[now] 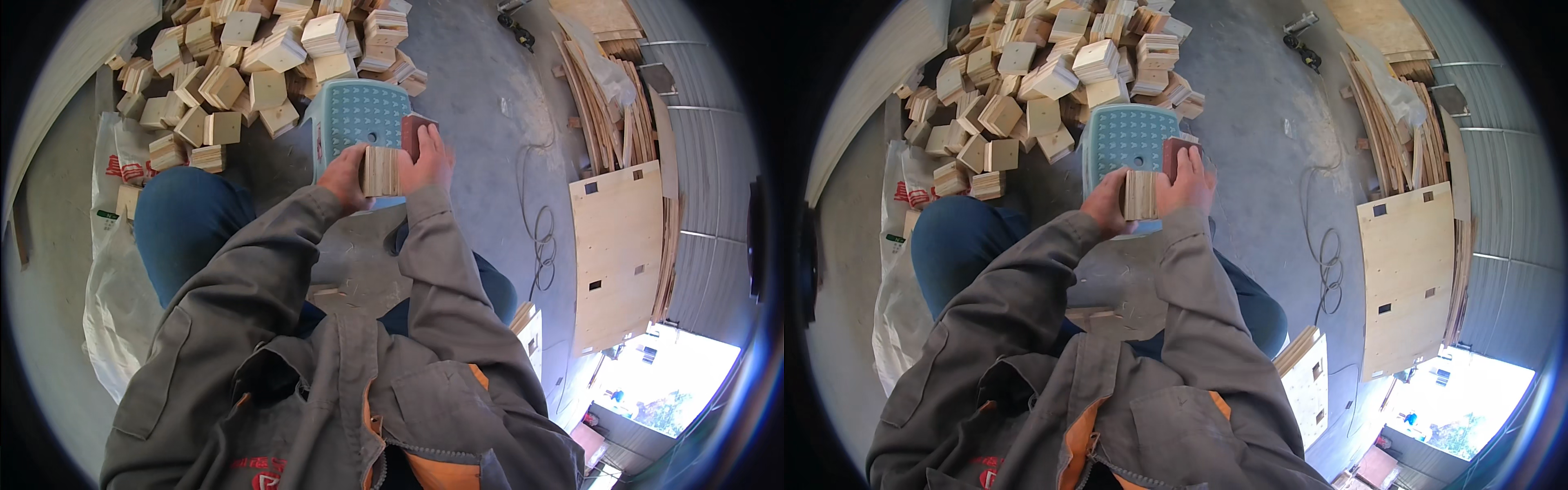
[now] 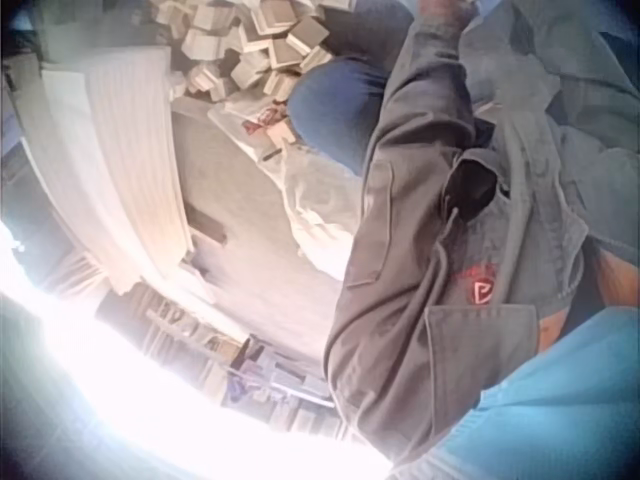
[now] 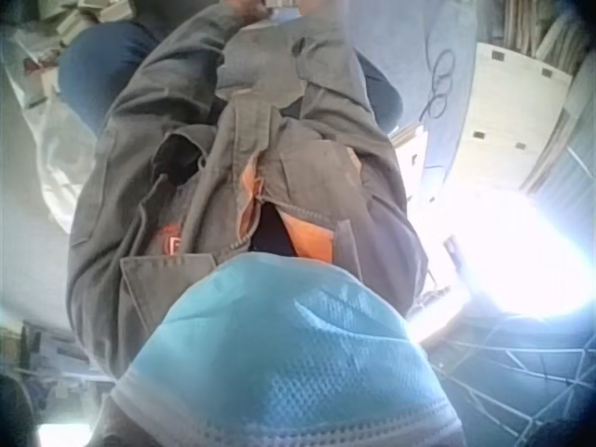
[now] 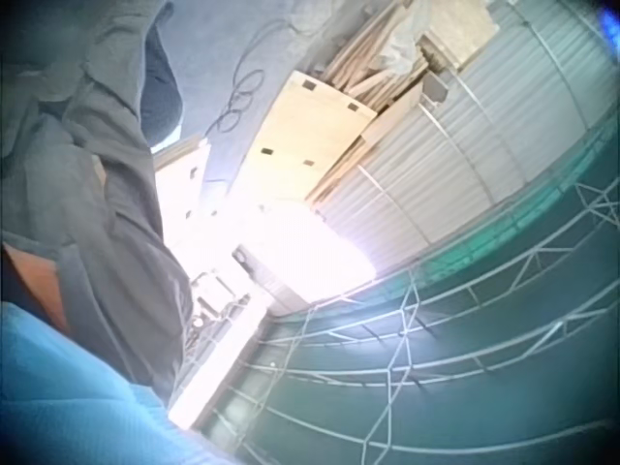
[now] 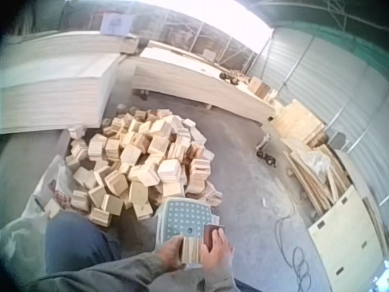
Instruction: The person sits on the floor and sands small wooden blocks one by one using a sanding block. They pick up each block, rub all sides with the sanding block, and place the finished pieces into a nearby stack.
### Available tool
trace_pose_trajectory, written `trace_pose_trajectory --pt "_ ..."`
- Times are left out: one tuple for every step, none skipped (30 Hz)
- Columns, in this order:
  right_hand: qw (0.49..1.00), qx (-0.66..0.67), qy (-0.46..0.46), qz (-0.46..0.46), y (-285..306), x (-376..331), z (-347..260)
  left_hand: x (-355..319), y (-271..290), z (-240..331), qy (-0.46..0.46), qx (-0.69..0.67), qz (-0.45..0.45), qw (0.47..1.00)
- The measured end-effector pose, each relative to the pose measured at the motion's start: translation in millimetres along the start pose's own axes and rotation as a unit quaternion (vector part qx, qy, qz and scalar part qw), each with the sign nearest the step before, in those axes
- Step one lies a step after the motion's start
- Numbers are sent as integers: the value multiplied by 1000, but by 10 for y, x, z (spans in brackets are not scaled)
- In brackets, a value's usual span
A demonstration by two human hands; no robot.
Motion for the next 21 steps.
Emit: trace_pose_trajectory --pt "1000 10 20 9 77 -152 -36 -8 19 19 4 9 10 1000" --pt "1000 17 17 -2 108 -337 -51 -17 25 28 3 6 12 1000" --pt "1000 23 15 -12 180 -527 -156 -9 22 5 1 3 16 1000" --pt "999 29 14 -22 226 -705 -226 4 22 -15 0 2 19 1000" --pt "999 37 23 -15 292 -892 -262 12 8 -14 1 0 13 1000" --pt "998 47 30 -7 321 -1082 -263 18 -12 -22 2 0 5 1000" --pt "998 57 39 0 363 -1188 -293 24 -19 -38 5 1 -1 1000" --pt "997 62 38 -2 392 -1240 -286 34 -22 -42 5 1 2 1000" --pt "997 69 37 -4 425 -1269 -292 45 -26 -45 5 2 3 1000" --pt "996 76 36 -6 441 -1274 -294 55 -25 -50 5 3 6 1000" --pt "997 73 36 -6 444 -1259 -293 53 -36 -58 6 5 0 1000" --pt "997 70 36 -6 434 -1238 -286 47 -37 -43 7 7 -6 1000" --pt "997 68 36 -6 421 -1205 -282 47 -36 -29 8 9 -11 1000" --pt "997 62 35 -3 405 -1137 -270 55 -9 1 0 5 -2 1000" --pt "998 57 31 1 368 -1048 -243 54 -10 11 -9 2 5 1000" --pt "998 51 26 3 340 -946 -233 45 -5 22 -15 -2 12 1000" --pt "998 53 29 -1 299 -809 -229 41 4 13 -14 0 17 1000" --pt "998 58 31 -5 258 -626 -249 32 18 -4 -11 3 22 1000" --pt "998 60 32 -8 223 -453 -262 27 25 -5 -11 5 26 1000" --pt "998 53 18 -9 166 -295 -228 18 15 1 -7 10 19 1000" --pt "999 44 3 -8 124 -131 -195 17 12 30 -6 14 12 1000"
Point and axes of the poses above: each hand's wrist, its own x-axis towards the middle knuckle, its own y-axis out of the back of the hand, z = x × y, the point moved 9 cm from there along x, towards the middle knuckle, and after that the axes turned 8 degrees about x, right-handed, at the moved point
